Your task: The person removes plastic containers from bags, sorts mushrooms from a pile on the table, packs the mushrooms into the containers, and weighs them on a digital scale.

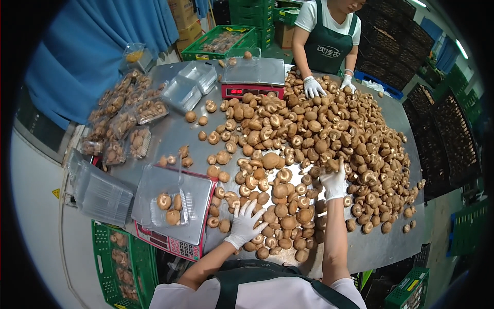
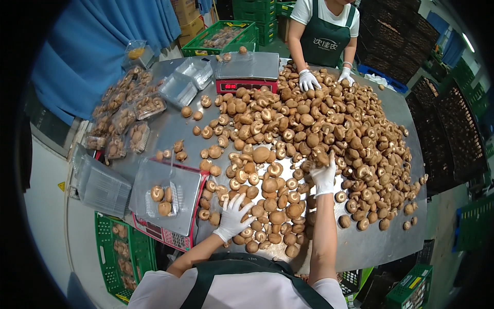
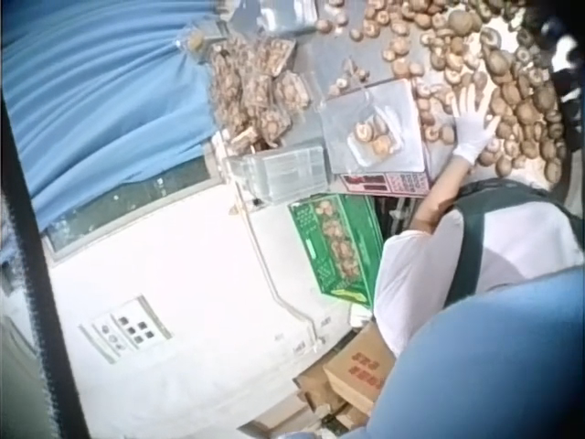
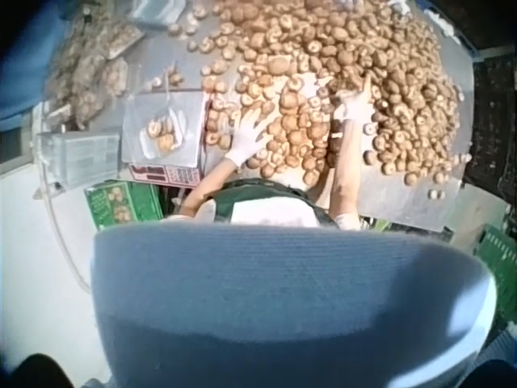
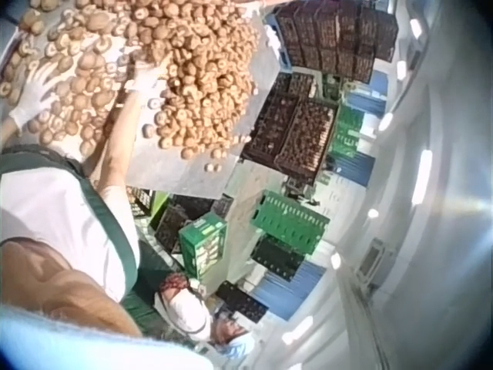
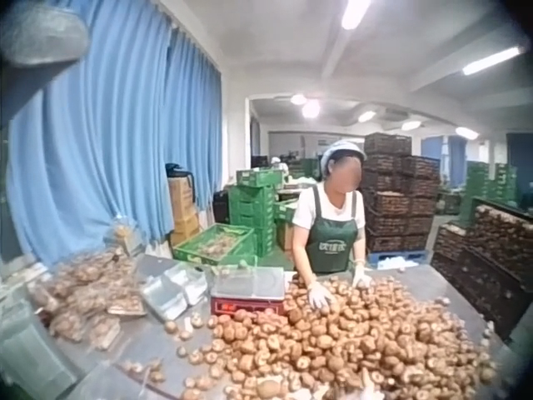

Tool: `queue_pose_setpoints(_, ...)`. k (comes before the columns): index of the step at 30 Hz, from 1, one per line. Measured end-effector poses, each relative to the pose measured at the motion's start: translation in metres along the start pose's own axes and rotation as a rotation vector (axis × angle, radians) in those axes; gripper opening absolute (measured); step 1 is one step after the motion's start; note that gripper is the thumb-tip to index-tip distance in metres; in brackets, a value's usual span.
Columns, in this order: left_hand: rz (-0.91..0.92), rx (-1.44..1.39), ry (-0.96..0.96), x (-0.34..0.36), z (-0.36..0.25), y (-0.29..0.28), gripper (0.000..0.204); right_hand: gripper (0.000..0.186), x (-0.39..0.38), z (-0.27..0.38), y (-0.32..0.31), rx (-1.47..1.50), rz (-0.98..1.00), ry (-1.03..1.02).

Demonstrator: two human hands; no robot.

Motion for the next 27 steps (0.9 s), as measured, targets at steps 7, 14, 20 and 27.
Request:
queue_pose_setpoints(7, 0.008, -0.005, -0.021, -0.002, 0.002, -0.001, 0.048, 0.026, 0.021, -0.037, 0.057, -0.165, 0.266, 0.231)
queue_pose_setpoints(14, 0.007, 0.007, -0.018, -0.002, 0.0, -0.001, 0.049, 0.045, 0.023, -0.073, 0.068, -2.023, 0.515, -0.697)
queue_pose_setpoints(20, 0.002, -0.021, -0.007, -0.002, 0.001, 0.003, 0.049, 0.036, 0.016, -0.067, 0.029, -0.971, 0.403, -0.145)
queue_pose_setpoints(27, -0.044, -0.107, -0.068, 0.0, 0.007, 0.002, 0.054, 0.03, -0.043, -0.075, -0.004, -0.135, 0.28, 0.518)
Point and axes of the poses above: each hand's wrist, its own x-axis towards the middle knuckle, its own y-axis out of the palm, z = x × y, the point moved 7 cm from there along x, towards the middle knuckle, and after that the axes turned 12 degrees about x, right-handed, at the moved point
